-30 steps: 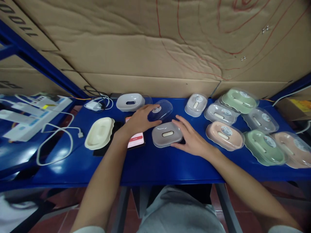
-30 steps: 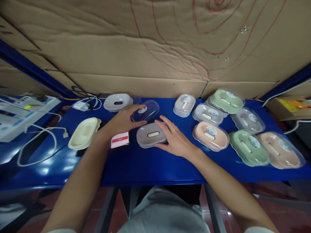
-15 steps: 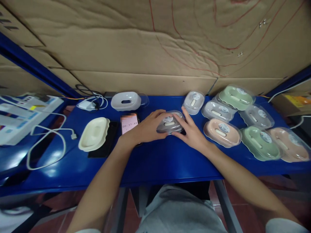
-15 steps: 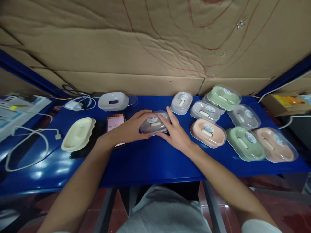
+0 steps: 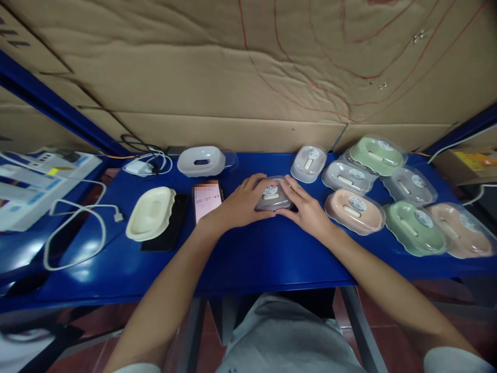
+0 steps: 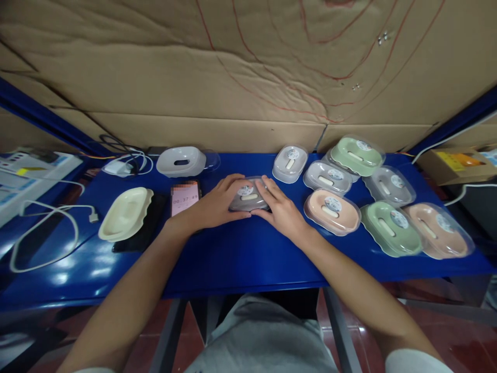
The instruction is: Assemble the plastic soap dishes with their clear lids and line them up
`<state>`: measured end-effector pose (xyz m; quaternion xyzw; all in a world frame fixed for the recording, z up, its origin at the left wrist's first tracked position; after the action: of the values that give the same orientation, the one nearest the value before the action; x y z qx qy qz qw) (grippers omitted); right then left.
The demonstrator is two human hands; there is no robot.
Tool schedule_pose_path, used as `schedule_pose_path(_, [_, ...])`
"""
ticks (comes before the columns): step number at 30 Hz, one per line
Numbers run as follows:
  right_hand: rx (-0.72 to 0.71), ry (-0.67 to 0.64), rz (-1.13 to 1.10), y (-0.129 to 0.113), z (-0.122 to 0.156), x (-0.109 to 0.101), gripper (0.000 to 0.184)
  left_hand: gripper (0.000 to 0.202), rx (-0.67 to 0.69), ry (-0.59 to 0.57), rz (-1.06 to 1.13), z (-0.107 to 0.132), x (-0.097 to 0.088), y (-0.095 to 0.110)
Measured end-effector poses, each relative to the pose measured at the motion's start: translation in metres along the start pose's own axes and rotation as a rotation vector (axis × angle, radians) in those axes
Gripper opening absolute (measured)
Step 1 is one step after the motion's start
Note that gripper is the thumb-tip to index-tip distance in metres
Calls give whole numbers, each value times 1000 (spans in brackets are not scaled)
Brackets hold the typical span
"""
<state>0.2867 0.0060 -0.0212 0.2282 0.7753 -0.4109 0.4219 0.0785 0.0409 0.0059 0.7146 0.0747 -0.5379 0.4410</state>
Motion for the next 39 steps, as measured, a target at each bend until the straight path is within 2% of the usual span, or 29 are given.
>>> schedule_pose_path(4, [20,4,3,0,0,-1,91,85,0,8,-39,-1,1,0])
schedule_pose_path(13, [1,40,117,-3,-1,1,78,83,-29,18,-109,-4,5,-2])
schedule_pose_path(16, [-30,70,195,-12,-3,-4,64,83,-54,12,-107,-2,4,-4])
schedule_pose_path(18, [-70,76,218,-20,-3,-6,46,82,-46,5,-98,0,-1,-5])
schedule_pose_path(20, [-129,42,213,-28,-2,-4,40,73,-11,51,-84,3,-15,-5])
schedule_pose_path(23, [-196,-13,213,-35,-1,1,40,45,4,270,-98,10,-46,-9])
schedule_pose_path(26, [-142,-44,249,-32,-3,4,44,44,-138,424,-213,21,-69,-26])
schedule_pose_path(29, [-17,-58,284,-21,-5,6,51,55,-378,427,-355,29,-74,-52])
schedule_pose_path(31, [27,-56,282,-15,-5,6,53,54,-486,397,-400,31,-72,-65])
schedule_pose_path(34, [18,-68,259,-14,-3,7,48,44,-513,373,-402,28,-68,-69])
schedule_pose_path(39, [-11,-63,221,-20,-1,6,44,39,-429,352,-370,14,-61,-46])
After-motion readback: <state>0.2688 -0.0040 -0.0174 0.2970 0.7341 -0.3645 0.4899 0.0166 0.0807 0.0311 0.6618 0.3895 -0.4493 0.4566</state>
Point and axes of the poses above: each hand's wrist, its own z-axis away from the middle knuckle, its own x-axis out of the palm, y = z × x, the point moved 4 cm from there along -z, towards the middle knuckle, and after that the axes turned 5 degrees about -y, right-handed, at the moved point
